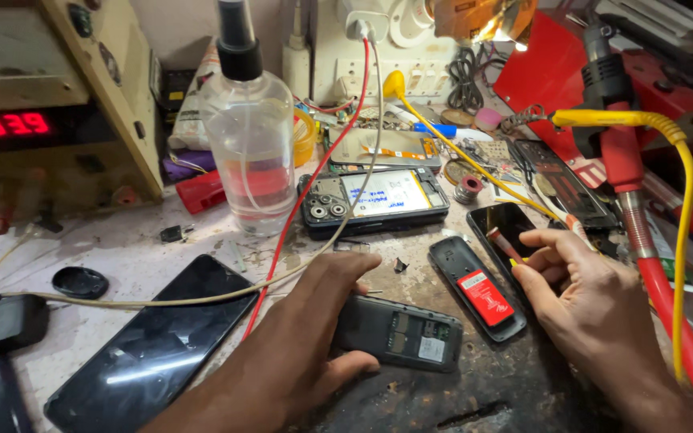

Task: The person disassembles a feature phone by removing the back cover and battery, then uses a small screwdriver to detach the front keypad and screen assembly. They separate the display from the mainboard and use multimeter probes to test points on the circuit board.

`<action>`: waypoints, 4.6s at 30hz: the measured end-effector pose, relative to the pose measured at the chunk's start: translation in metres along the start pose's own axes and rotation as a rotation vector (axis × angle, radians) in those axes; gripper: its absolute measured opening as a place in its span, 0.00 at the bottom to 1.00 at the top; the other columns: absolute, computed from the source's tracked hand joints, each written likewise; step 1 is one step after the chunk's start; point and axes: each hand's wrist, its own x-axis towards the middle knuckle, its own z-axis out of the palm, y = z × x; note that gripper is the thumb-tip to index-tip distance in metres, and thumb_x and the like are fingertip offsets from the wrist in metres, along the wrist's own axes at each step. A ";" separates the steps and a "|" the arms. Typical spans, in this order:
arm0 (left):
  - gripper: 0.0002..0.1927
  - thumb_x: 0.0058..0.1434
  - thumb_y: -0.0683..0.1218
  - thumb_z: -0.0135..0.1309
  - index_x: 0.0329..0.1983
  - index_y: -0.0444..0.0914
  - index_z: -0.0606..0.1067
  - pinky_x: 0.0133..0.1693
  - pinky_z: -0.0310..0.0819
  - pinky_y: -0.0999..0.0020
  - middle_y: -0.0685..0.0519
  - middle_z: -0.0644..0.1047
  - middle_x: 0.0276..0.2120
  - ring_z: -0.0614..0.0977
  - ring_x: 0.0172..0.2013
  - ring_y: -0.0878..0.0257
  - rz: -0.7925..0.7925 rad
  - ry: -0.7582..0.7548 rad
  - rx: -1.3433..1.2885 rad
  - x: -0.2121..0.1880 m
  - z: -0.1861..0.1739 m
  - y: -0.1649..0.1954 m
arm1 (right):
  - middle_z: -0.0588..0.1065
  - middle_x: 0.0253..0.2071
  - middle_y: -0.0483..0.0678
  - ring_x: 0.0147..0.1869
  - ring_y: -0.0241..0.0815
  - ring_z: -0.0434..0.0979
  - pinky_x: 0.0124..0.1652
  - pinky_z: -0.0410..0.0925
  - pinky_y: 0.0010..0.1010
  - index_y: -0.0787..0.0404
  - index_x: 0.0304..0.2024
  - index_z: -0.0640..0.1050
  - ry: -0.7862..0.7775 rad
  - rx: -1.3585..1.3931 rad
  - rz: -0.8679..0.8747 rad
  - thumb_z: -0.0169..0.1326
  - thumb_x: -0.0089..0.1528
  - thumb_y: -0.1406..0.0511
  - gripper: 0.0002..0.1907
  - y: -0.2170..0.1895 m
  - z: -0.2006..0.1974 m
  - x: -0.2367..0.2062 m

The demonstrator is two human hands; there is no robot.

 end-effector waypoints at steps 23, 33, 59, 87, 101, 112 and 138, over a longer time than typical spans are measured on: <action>0.39 0.54 0.46 0.66 0.67 0.38 0.61 0.48 0.82 0.68 0.49 0.78 0.55 0.83 0.47 0.64 -0.400 0.272 -0.571 0.008 0.015 -0.014 | 0.84 0.46 0.47 0.51 0.39 0.85 0.50 0.75 0.29 0.59 0.52 0.83 -0.300 0.345 -0.569 0.71 0.52 0.62 0.25 -0.019 0.011 -0.051; 0.54 0.58 0.45 0.65 0.80 0.45 0.44 0.48 0.81 0.66 0.45 0.80 0.54 0.83 0.49 0.62 -0.413 0.134 -0.863 0.011 0.033 0.013 | 0.83 0.44 0.54 0.48 0.38 0.88 0.48 0.79 0.30 0.68 0.50 0.84 -0.342 0.764 -0.260 0.70 0.56 0.69 0.20 0.001 0.038 -0.068; 0.33 0.60 0.43 0.60 0.67 0.38 0.63 0.39 0.83 0.70 0.51 0.79 0.44 0.84 0.38 0.65 -0.452 0.098 -1.003 0.029 0.050 0.004 | 0.85 0.39 0.61 0.45 0.43 0.88 0.49 0.78 0.32 0.74 0.45 0.82 -0.045 0.797 -0.245 0.59 0.54 0.80 0.16 -0.020 0.027 -0.085; 0.67 0.57 0.36 0.60 0.75 0.39 0.16 0.61 0.71 0.66 0.42 0.63 0.70 0.77 0.60 0.59 -0.070 0.069 -0.829 0.012 0.065 0.011 | 0.81 0.39 0.52 0.44 0.37 0.88 0.47 0.79 0.29 0.64 0.50 0.73 -0.103 0.605 -0.147 0.62 0.50 0.75 0.24 -0.026 0.027 -0.079; 0.64 0.49 0.37 0.61 0.79 0.33 0.31 0.69 0.54 0.57 0.32 0.46 0.78 0.51 0.77 0.43 -0.011 0.190 -0.328 0.009 0.058 0.016 | 0.83 0.36 0.48 0.42 0.36 0.88 0.46 0.79 0.29 0.64 0.45 0.73 0.083 0.412 -0.365 0.66 0.50 0.69 0.23 -0.038 0.037 -0.091; 0.42 0.54 0.40 0.55 0.72 0.33 0.53 0.56 0.75 0.62 0.39 0.66 0.63 0.76 0.61 0.51 -0.150 0.300 -0.313 0.018 0.056 0.022 | 0.83 0.34 0.47 0.39 0.37 0.85 0.44 0.79 0.28 0.65 0.44 0.75 0.029 0.386 -0.342 0.63 0.49 0.70 0.20 -0.036 0.034 -0.089; 0.11 0.69 0.44 0.55 0.49 0.36 0.83 0.29 0.74 0.64 0.47 0.85 0.28 0.84 0.26 0.60 -0.535 0.475 -0.280 0.035 0.034 0.011 | 0.82 0.36 0.50 0.41 0.43 0.88 0.42 0.79 0.29 0.59 0.36 0.80 0.031 0.319 -0.607 0.60 0.48 0.71 0.12 -0.043 0.029 -0.085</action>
